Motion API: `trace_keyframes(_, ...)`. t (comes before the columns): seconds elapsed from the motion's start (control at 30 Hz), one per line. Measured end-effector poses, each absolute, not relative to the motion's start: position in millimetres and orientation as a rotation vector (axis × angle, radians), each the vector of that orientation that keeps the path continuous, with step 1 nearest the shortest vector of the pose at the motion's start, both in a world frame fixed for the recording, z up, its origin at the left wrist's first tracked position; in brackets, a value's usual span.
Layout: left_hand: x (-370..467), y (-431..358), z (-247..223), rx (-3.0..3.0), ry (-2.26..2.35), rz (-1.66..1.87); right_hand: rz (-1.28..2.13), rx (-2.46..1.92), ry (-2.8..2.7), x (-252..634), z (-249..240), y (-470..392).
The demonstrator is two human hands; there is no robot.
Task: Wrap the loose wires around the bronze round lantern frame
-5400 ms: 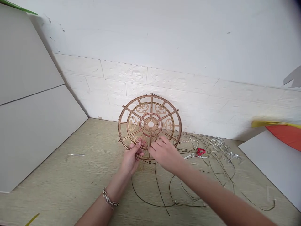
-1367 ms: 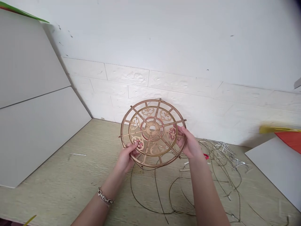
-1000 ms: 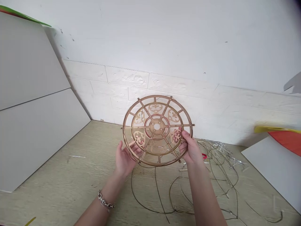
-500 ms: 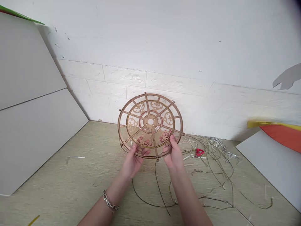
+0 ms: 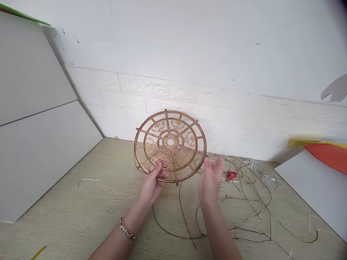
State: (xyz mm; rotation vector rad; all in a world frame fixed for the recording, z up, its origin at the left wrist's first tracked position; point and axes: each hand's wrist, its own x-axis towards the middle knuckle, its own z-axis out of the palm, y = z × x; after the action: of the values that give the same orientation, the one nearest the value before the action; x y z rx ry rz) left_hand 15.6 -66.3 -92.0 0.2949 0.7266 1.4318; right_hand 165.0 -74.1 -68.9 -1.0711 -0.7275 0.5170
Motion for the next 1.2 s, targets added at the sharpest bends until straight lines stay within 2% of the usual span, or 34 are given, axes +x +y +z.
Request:
trace_keyframes(0.1,15.7,-66.9,-92.1,0.312,0.733,1.436,-0.088,-1.237,-1.166,169.0,-58.1,-89.0)
trace_keyframes(0.17,15.7,-67.6,-91.6,0.315,0.733,1.438,-0.311,-1.228,-1.628,164.3,-52.1,-94.6)
trace_keyframes(0.27,15.8,-68.9,-90.4,0.324,0.724,1.443,-0.39,-1.227,-2.002,152.8,-50.8,-94.0)
trace_keyframes(0.57,12.3,-65.6,-93.0,0.328,0.768,1.503,-0.522,-1.224,-2.27,153.8,-54.1,-76.2)
trace_keyframes(0.83,13.4,-61.9,-96.0,0.358,0.747,1.492,-1.015,-0.484,-2.858,164.6,-16.5,-50.5)
trace_keyframes(0.93,13.8,-61.4,-97.8,0.353,0.742,1.482,-0.972,-0.505,-2.877,163.7,-16.1,-50.9)
trace_keyframes(1.1,11.3,-59.5,-96.7,0.304,0.729,1.54,-0.459,-1.324,-2.437,143.0,-39.2,-64.7)
trace_keyframes(1.2,10.2,-58.4,-96.9,0.291,0.733,1.561,-0.203,-1.621,-2.052,123.0,-56.8,-73.5)
